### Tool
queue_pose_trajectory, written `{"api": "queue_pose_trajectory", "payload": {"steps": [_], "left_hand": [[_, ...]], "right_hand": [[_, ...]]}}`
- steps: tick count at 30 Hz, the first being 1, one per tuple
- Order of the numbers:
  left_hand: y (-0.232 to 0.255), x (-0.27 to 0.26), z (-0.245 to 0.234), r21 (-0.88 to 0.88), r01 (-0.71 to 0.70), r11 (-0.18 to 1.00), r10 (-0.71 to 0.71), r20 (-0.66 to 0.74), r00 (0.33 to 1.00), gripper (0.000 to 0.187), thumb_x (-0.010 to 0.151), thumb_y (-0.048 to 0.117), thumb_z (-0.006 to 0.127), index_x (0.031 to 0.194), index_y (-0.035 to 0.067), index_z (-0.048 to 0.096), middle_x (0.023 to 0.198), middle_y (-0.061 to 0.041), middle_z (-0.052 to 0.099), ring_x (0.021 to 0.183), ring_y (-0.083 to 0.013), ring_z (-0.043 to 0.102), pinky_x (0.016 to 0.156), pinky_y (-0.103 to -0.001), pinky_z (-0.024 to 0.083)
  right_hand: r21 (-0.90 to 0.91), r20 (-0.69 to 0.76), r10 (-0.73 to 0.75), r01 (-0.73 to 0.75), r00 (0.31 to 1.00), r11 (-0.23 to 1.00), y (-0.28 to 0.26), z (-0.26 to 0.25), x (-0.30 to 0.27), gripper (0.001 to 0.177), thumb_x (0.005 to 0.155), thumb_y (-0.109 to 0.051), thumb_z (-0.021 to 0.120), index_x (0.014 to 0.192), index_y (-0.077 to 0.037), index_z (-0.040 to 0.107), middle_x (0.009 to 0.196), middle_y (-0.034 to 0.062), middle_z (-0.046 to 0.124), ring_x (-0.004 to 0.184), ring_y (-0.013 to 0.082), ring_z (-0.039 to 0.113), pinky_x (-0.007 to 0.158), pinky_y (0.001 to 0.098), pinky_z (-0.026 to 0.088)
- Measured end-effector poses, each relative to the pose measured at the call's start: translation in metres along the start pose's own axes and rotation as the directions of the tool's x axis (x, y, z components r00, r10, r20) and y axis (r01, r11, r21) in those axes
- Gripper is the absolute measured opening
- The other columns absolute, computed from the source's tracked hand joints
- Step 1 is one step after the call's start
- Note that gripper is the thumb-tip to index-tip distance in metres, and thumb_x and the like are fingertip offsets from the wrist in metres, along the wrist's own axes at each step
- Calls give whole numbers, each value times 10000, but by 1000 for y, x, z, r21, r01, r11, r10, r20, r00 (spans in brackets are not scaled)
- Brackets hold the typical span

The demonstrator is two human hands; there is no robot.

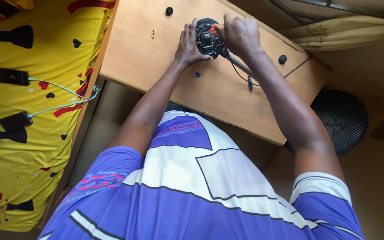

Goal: The person uses a screwdriver to tighten screws on a black electric motor component placed on a wooden table. The person holds the motor with one hand and turns the screwdriver with the other, repeatedly adjusting the screws.

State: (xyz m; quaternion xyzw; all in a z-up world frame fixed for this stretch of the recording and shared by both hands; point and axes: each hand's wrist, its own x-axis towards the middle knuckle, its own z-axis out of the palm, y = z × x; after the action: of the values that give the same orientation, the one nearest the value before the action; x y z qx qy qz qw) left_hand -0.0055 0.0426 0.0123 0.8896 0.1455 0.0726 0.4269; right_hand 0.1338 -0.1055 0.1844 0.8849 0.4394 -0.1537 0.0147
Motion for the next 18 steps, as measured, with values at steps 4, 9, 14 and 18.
{"api": "queue_pose_trajectory", "payload": {"steps": [4, 9, 14, 18], "left_hand": [[2, 0, -1, 2, -4, 1000, 4, -10, 1000, 1563, 457, 477, 1079, 1599, 136, 67, 1400, -176, 386, 1258, -432, 490, 1073, -544, 462], [5, -1, -6, -19, -20, 1000, 20, -25, 1000, 1572, 447, 477, 1086, 1609, 153, 78, 1414, -149, 441, 1278, -409, 524, 1089, -528, 475], [8, -1, -9, -14, -17, 1000, 17, -33, 999, 1586, 437, 488, 1087, 1608, 148, 73, 1422, -157, 444, 1281, -404, 539, 1081, -509, 488], [6, 1, -6, -3, -16, 1000, 16, -14, 1000, 1592, 454, 498, 1089, 1611, 136, 57, 1427, -163, 435, 1270, -411, 539, 1075, -511, 488]], "right_hand": [[156, -211, -136, 171, 968, 973, 0, -7, -4, 460, 1071, -401, 631, 1238, 10, 510, 816, 213, 693, 745, 402, 705, 609, 507, 541], [148, -24, -97, 99, 995, 984, -4, -19, -7, 509, 1104, -513, 626, 1191, -20, 539, 838, 228, 691, 795, 412, 703, 658, 533, 537], [138, -297, -207, 257, 932, 957, -9, -23, -6, 447, 1102, -452, 616, 1111, -14, 530, 928, 205, 699, 813, 365, 724, 677, 472, 563], [135, -81, -149, 159, 986, 978, -17, -28, -4, 475, 1141, -487, 607, 1182, -21, 523, 930, 232, 695, 832, 409, 698, 674, 534, 528]]}}
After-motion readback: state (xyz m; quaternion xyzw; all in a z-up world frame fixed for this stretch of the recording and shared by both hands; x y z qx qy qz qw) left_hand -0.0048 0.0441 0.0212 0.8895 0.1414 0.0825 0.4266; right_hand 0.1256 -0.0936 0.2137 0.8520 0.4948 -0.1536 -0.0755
